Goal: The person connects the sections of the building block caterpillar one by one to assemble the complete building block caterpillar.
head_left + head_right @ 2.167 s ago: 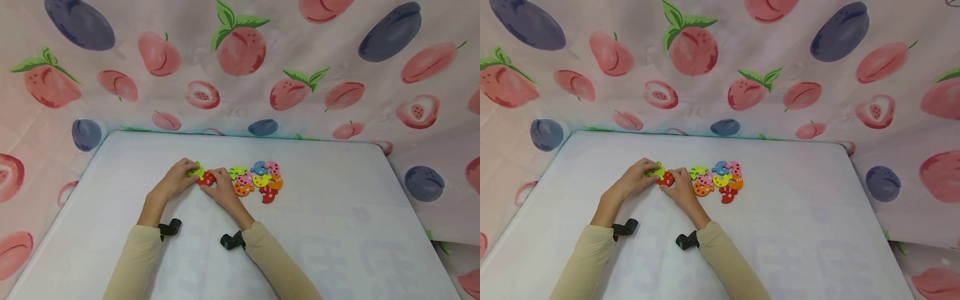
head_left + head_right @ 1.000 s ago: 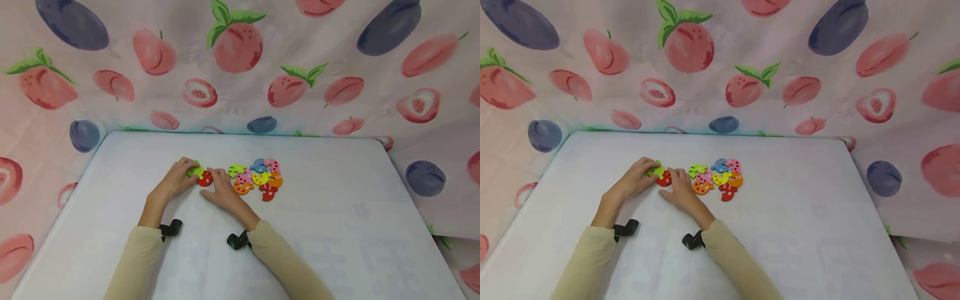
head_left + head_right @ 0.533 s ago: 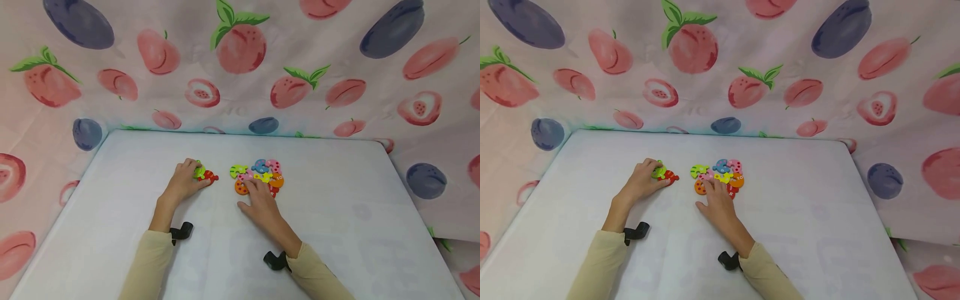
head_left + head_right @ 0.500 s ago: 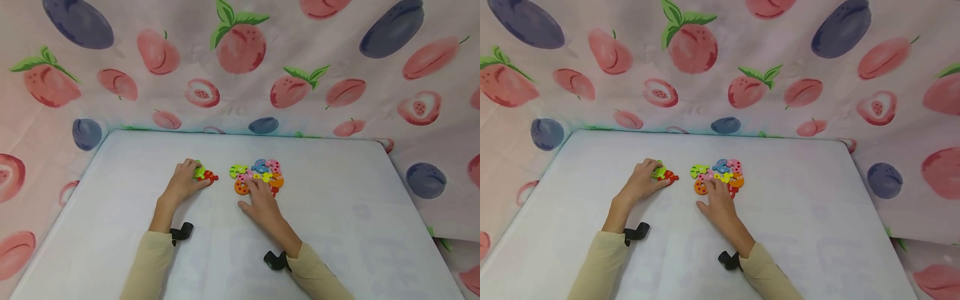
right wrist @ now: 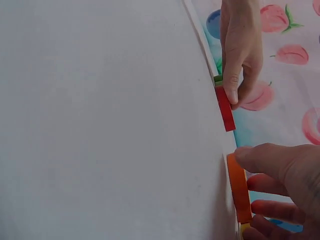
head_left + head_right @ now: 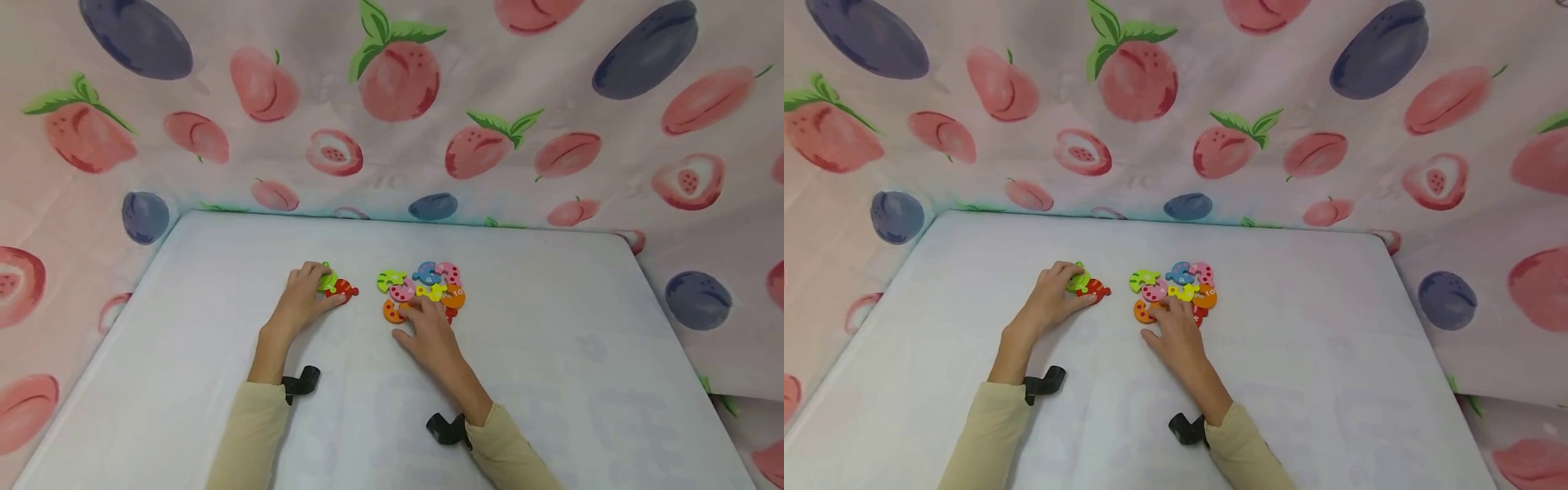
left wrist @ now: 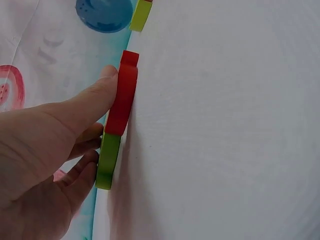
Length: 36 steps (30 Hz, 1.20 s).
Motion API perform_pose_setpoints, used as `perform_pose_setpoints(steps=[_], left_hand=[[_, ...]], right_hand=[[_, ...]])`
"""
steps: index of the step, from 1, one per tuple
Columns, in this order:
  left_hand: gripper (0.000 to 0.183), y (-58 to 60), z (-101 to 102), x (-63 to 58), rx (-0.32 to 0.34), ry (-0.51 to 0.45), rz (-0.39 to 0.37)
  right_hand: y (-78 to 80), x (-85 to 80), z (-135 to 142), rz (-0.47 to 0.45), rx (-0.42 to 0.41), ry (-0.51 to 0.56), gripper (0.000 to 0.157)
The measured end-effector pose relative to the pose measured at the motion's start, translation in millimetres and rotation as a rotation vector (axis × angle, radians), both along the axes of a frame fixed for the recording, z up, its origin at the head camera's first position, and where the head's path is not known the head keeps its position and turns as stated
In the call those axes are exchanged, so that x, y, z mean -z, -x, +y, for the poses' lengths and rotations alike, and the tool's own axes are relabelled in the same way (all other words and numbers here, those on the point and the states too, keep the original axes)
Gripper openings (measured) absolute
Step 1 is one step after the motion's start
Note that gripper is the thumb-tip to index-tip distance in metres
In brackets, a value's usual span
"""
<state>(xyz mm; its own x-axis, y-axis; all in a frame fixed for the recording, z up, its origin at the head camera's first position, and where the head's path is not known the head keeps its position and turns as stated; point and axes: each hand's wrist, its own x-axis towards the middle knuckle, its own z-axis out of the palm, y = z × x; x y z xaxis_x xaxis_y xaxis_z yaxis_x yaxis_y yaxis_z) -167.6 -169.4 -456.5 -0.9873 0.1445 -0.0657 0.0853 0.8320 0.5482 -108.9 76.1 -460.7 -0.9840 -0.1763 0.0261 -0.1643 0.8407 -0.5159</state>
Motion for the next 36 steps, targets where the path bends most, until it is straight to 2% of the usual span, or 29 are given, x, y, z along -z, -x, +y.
perform_pose_setpoints(steps=[6,12,22,29,33,36], left_hand=[[0.06,0.0,1,1.3,0.0,-0.001,0.002],[0.062,0.2,2,1.9,0.005,0.011,0.009],[0.063,2.2,-3,-0.5,0.027,0.036,-0.009],[0.06,19.7,-25,-6.1,0.1,0.067,-0.047],[0.06,29.4,-34,-9.4,0.15,0.067,-0.066],[0.061,31.6,-37,-9.5,0.151,0.064,-0.076]], right_hand=[[-3.4,0.3,-2,0.006,-0.007,0.047,0.033],[-9.6,-0.9,-6,-0.01,-0.114,0.065,0.023],[-13.8,-1.8,-14,-0.03,-0.098,0.029,0.032],[-12.5,-1.4,-18,-0.052,-0.141,0.023,0.031],[-11.1,-1.4,-18,-0.102,-0.166,0.069,0.029],[-9.3,0.7,-19,-0.1,-0.17,0.104,0.026]])
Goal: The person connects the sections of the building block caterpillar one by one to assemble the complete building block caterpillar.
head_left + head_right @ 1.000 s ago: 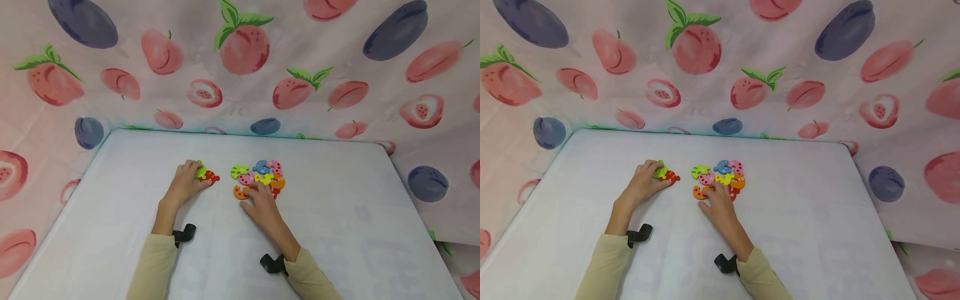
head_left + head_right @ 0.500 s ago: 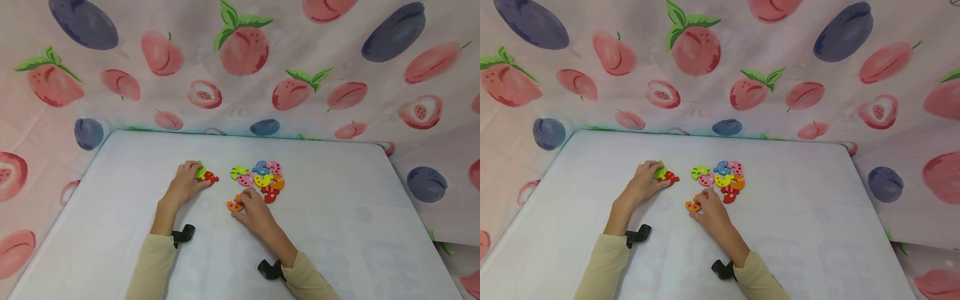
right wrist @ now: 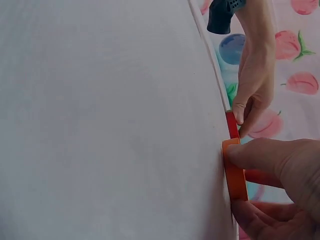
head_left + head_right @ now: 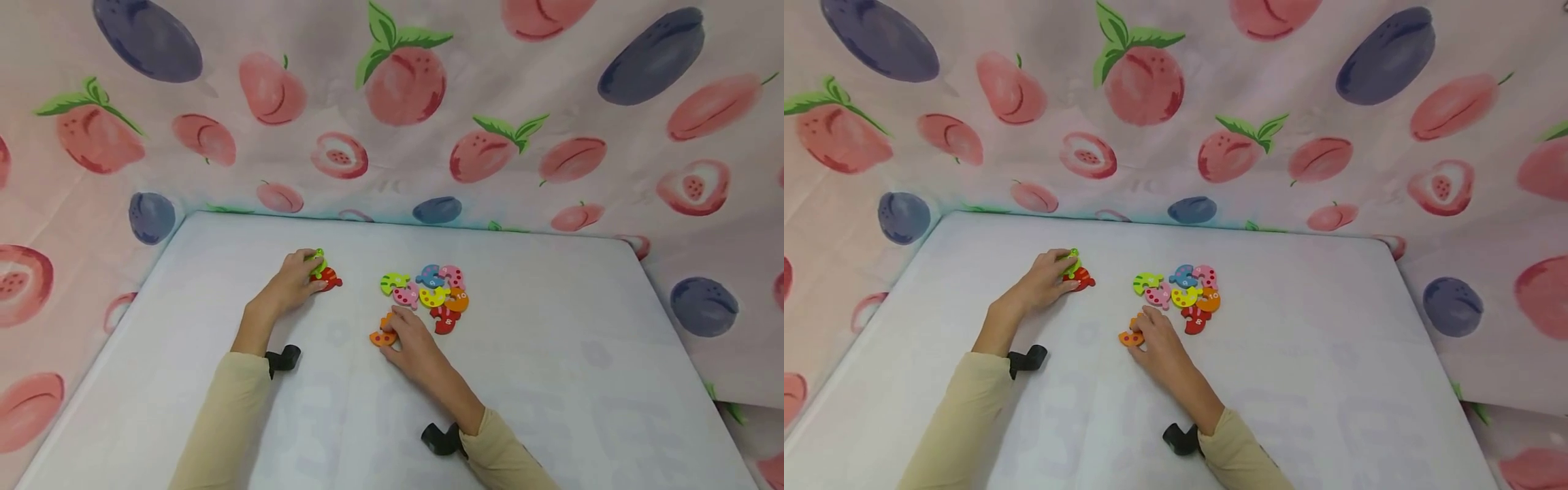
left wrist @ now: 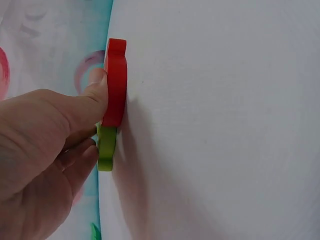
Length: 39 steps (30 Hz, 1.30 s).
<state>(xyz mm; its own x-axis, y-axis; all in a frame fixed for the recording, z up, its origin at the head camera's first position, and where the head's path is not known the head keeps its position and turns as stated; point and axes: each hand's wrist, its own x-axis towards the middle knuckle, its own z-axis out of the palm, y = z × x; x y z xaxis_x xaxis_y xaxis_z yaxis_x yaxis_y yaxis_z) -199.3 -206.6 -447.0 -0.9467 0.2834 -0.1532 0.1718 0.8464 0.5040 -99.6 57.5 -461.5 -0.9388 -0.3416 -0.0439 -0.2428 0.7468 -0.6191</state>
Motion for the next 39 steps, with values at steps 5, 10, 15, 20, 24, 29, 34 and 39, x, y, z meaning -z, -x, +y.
perform_pose_setpoints(steps=[5,10,15,20,24,29,34,39], left_hand=[[0.06,0.0,-3,2.0,-0.01,-0.001,0.002],[0.061,-3.9,-4,1.9,0.039,0.017,0.02],[0.064,-10.0,-5,4.8,0.055,0.047,0.05],[0.063,-10.3,-6,9.6,0.033,0.01,0.079],[0.062,-6.4,-8,16.0,0.028,-0.034,0.084],[0.06,-2.2,-15,26.7,0.031,-0.101,0.123],[0.059,-3.5,-20,36.3,0.008,-0.188,0.165],[0.059,-5.9,-23,44.1,-0.011,-0.241,0.193]], right_hand=[[1.6,3.4,0,0.029,0.0,0.024,0.029],[6.5,4.9,-1,0.012,-0.018,0.052,0.039],[13.6,9.9,-3,-0.084,-0.059,0.161,0.053],[23.7,19.5,-5,-0.196,-0.088,0.378,0.057],[30.7,24.8,-6,-0.247,-0.044,0.526,0.057],[35.9,25.6,-8,-0.282,0.001,0.609,0.057],[42.6,26.0,-18,-0.264,0.022,0.597,0.058],[58.9,28.9,-35,-0.159,-0.001,0.54,0.058]])
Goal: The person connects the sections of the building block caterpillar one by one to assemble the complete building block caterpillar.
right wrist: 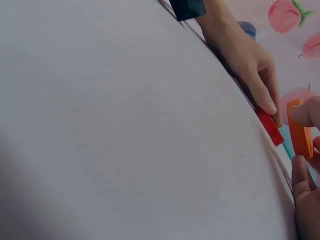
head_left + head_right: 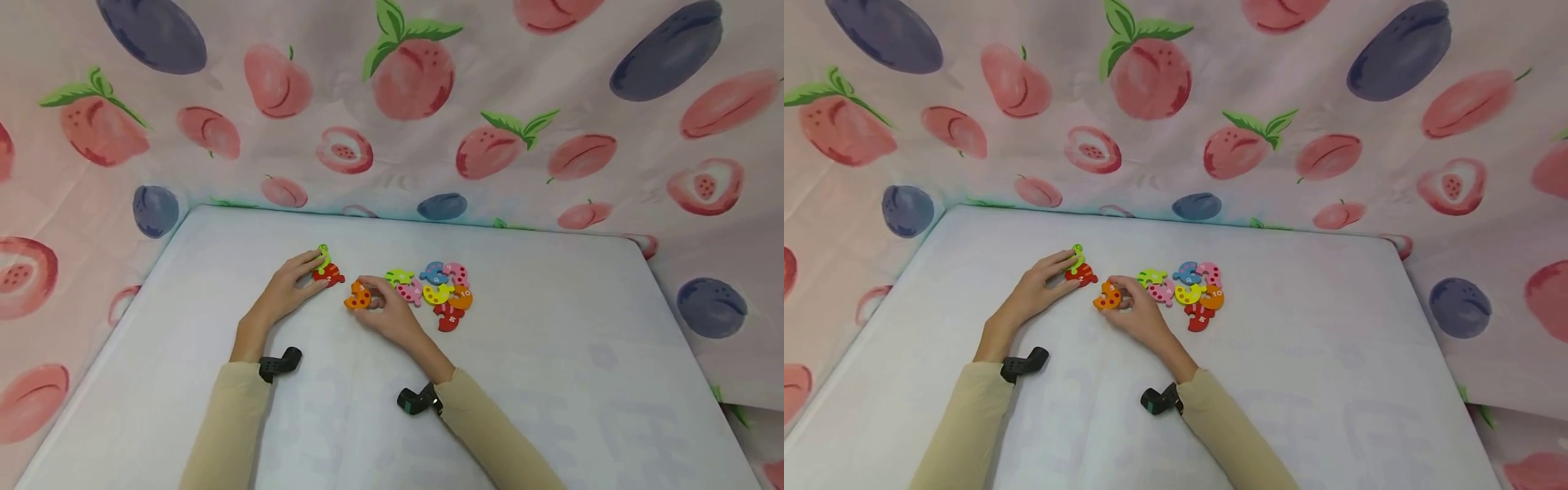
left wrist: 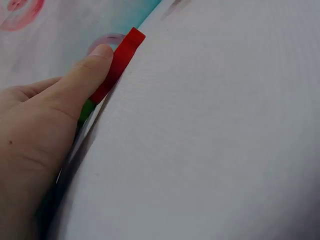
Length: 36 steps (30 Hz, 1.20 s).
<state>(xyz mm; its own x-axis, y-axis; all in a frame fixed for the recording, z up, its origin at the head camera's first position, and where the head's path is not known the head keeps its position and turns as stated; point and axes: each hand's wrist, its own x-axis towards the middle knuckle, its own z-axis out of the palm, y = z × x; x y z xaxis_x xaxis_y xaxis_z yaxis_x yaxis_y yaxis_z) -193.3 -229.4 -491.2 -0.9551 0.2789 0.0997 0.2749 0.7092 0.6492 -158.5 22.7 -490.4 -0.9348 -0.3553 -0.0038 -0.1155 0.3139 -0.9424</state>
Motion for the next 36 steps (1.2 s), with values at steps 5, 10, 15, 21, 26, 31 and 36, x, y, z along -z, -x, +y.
perform_pose_setpoints(steps=[5,10,15,21,26,31,36], left_hand=[[0.057,-0.2,-2,1.1,0.004,-0.01,0.025],[0.057,0.3,-1,0.5,0.002,-0.016,0.011],[0.058,1.6,1,-6.9,0.004,0.022,-0.036],[0.059,3.0,5,-21.2,0.018,0.107,-0.111],[0.06,1.2,9,-28.3,0.019,0.155,-0.144],[0.06,-0.1,12,-34.8,0.026,0.187,-0.143],[0.059,0.2,14,-36.3,0.025,0.211,-0.14]], right_hand=[[17.9,2.1,-15,0.113,-0.002,-0.04,0.057],[33.2,5.5,-23,0.175,0.02,-0.093,0.056],[40.6,4.3,-30,0.184,0.026,-0.158,0.05],[41.0,4.7,-31,0.184,0.033,-0.134,0.05],[41.3,8.0,-30,0.183,0.02,-0.066,0.05],[41.0,8.2,-29,0.191,0.006,-0.073,0.05],[40.3,7.1,-29,0.201,-0.008,-0.102,0.051]])
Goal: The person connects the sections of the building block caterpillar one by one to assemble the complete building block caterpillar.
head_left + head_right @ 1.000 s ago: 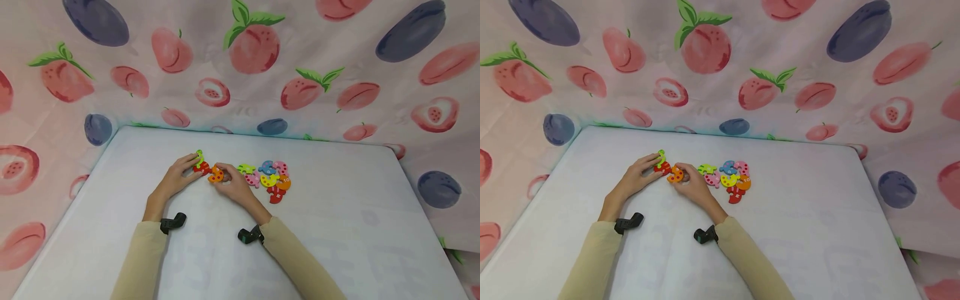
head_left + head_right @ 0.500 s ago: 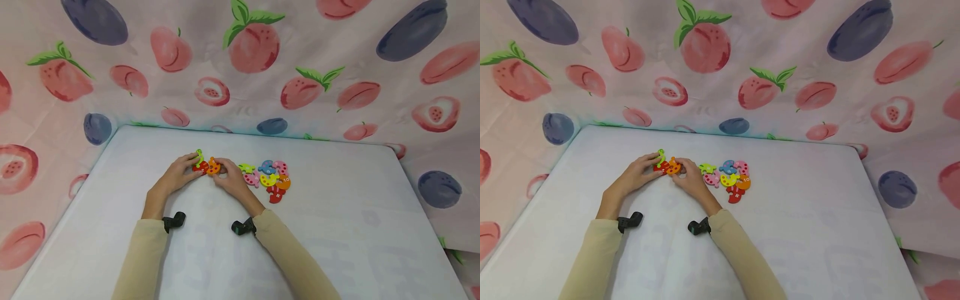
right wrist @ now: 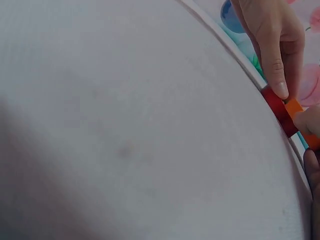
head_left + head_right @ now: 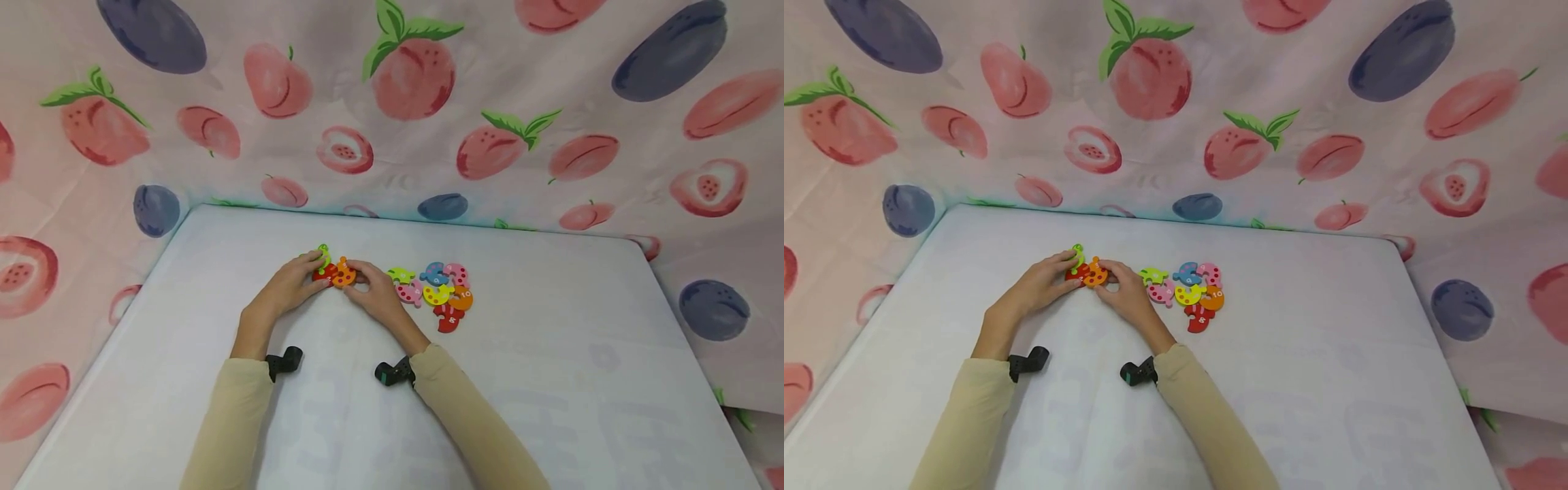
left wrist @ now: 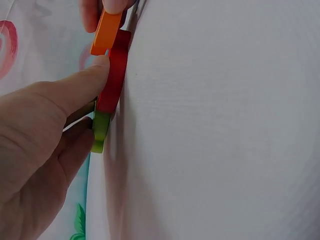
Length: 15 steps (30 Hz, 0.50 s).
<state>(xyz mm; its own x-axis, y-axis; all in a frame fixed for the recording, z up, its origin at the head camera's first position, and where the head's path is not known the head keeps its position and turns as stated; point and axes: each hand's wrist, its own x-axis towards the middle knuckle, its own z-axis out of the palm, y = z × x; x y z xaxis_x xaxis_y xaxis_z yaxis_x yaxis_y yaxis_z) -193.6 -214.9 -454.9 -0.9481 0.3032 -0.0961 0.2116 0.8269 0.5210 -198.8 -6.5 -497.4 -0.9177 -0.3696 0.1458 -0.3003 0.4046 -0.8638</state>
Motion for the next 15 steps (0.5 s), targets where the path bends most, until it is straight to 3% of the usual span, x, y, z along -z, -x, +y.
perform_pose_setpoints(steps=[15], left_hand=[[0.052,2.9,-0.3,-0.9,0.004,-0.011,0.008]], right_hand=[[-2.8,0.0,-1.7,0.038,0.014,-0.055,0.05]])
